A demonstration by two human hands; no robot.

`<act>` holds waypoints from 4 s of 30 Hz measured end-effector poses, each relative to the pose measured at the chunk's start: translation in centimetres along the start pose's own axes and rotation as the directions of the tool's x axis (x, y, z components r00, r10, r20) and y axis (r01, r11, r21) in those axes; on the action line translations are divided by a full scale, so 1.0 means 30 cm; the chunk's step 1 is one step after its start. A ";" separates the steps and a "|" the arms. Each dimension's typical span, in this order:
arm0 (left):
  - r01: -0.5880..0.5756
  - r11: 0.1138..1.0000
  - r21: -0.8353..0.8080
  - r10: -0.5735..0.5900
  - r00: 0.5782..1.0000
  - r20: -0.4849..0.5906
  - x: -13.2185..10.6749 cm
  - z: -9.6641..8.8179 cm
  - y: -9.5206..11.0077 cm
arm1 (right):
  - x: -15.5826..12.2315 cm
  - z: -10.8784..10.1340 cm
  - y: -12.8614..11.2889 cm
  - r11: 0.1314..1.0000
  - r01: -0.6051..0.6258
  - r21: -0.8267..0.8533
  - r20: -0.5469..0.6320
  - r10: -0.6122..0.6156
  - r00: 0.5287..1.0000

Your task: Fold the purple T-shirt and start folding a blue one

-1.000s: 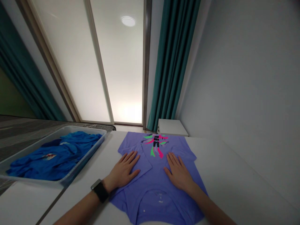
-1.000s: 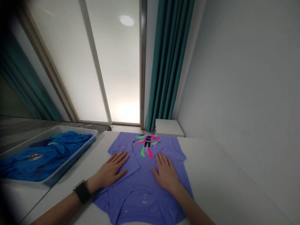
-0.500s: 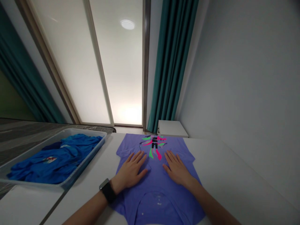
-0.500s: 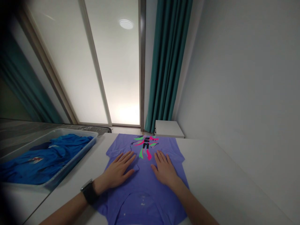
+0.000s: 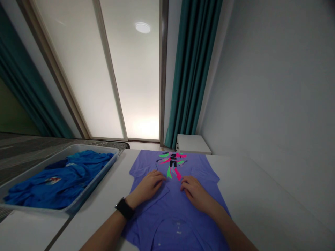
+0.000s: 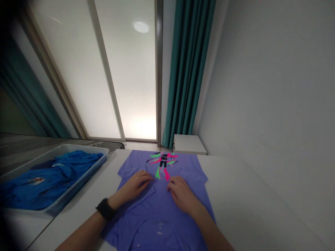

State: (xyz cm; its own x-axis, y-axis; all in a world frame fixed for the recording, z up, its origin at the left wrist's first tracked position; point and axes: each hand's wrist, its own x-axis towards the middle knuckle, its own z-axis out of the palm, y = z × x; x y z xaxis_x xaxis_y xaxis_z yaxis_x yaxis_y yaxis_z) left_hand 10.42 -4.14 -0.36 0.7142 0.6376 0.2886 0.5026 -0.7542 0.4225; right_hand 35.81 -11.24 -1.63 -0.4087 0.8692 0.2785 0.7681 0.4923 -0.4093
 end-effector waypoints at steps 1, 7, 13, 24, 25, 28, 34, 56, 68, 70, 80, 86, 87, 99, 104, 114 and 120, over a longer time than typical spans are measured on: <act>0.000 1.000 0.004 0.000 1.000 0.007 -0.006 -0.001 -0.004 | -0.005 -0.003 -0.001 1.000 -0.012 -0.002 0.007 0.012 1.000; -0.010 0.999 0.038 0.008 0.998 0.063 -0.021 0.006 0.003 | -0.018 -0.010 -0.009 0.999 -0.048 0.003 0.044 0.047 0.998; 0.001 0.999 0.043 -0.003 0.998 0.062 -0.021 0.005 0.012 | -0.007 -0.011 -0.013 0.999 -0.049 -0.019 0.062 0.050 0.997; -0.009 0.998 0.068 0.004 0.997 0.080 -0.019 -0.005 0.020 | -0.002 0.010 0.001 0.997 -0.078 -0.013 0.015 0.078 0.997; -0.009 0.997 0.073 0.003 0.997 0.083 -0.020 -0.007 0.018 | -0.005 0.008 0.008 0.997 -0.083 0.002 0.005 0.083 0.997; -0.016 0.993 0.114 0.005 0.995 0.096 -0.022 -0.015 0.033 | -0.012 -0.003 0.043 0.994 -0.108 0.017 -0.027 0.108 0.994; -0.175 0.971 0.165 0.150 0.977 0.154 -0.011 0.018 0.215 | -0.027 -0.033 0.127 0.980 -0.191 -0.048 -0.091 0.187 0.978; -0.146 0.970 0.195 0.093 0.962 0.258 -0.069 0.201 0.334 | 0.129 -0.073 0.288 0.776 -0.480 -0.409 -0.158 0.458 0.875; -0.158 0.966 0.207 0.106 0.965 0.239 -0.074 0.236 0.312 | 0.130 -0.041 0.314 0.754 -0.473 -0.456 -0.169 0.449 0.878; -0.157 0.965 0.208 0.103 0.962 0.252 -0.073 0.231 0.313 | 0.129 -0.040 0.313 0.751 -0.470 -0.464 -0.175 0.442 0.880; -0.156 0.971 0.180 0.099 0.951 0.293 -0.062 0.189 0.332 | 0.130 -0.057 0.313 0.753 -0.432 -0.497 -0.171 0.403 0.899; -0.142 0.976 0.164 0.088 0.951 0.297 -0.060 0.168 0.344 | 0.120 -0.069 0.231 0.773 -0.370 -0.516 -0.156 0.340 0.927; -0.136 0.976 0.168 0.082 0.953 0.293 -0.060 0.163 0.347 | 0.113 -0.065 0.208 0.789 -0.346 -0.507 -0.140 0.320 0.937; -0.109 0.974 0.196 0.047 0.954 0.297 -0.069 0.150 0.361 | -0.063 -0.037 0.117 0.843 -0.357 -0.402 0.095 0.426 0.900; -0.111 0.974 0.199 0.047 0.952 0.302 -0.071 0.159 0.352 | -0.103 -0.066 0.159 0.814 -0.417 -0.406 0.072 0.483 0.873; -0.132 0.964 0.231 0.060 0.954 0.295 -0.066 0.169 0.353 | -0.122 -0.048 0.165 0.812 -0.464 -0.354 0.040 0.508 0.860; -0.140 0.964 0.228 0.076 0.960 0.268 -0.069 0.168 0.352 | -0.122 -0.051 0.167 0.800 -0.478 -0.364 0.033 0.524 0.851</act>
State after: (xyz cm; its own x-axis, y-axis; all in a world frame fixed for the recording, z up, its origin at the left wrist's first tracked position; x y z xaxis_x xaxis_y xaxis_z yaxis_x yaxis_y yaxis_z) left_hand 16.71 -14.23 -0.82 0.8546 0.5132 0.0792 0.4955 -0.8516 0.1710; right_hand 41.91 -12.04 -3.37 0.0384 0.9992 -0.0057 0.9887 -0.0388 -0.1445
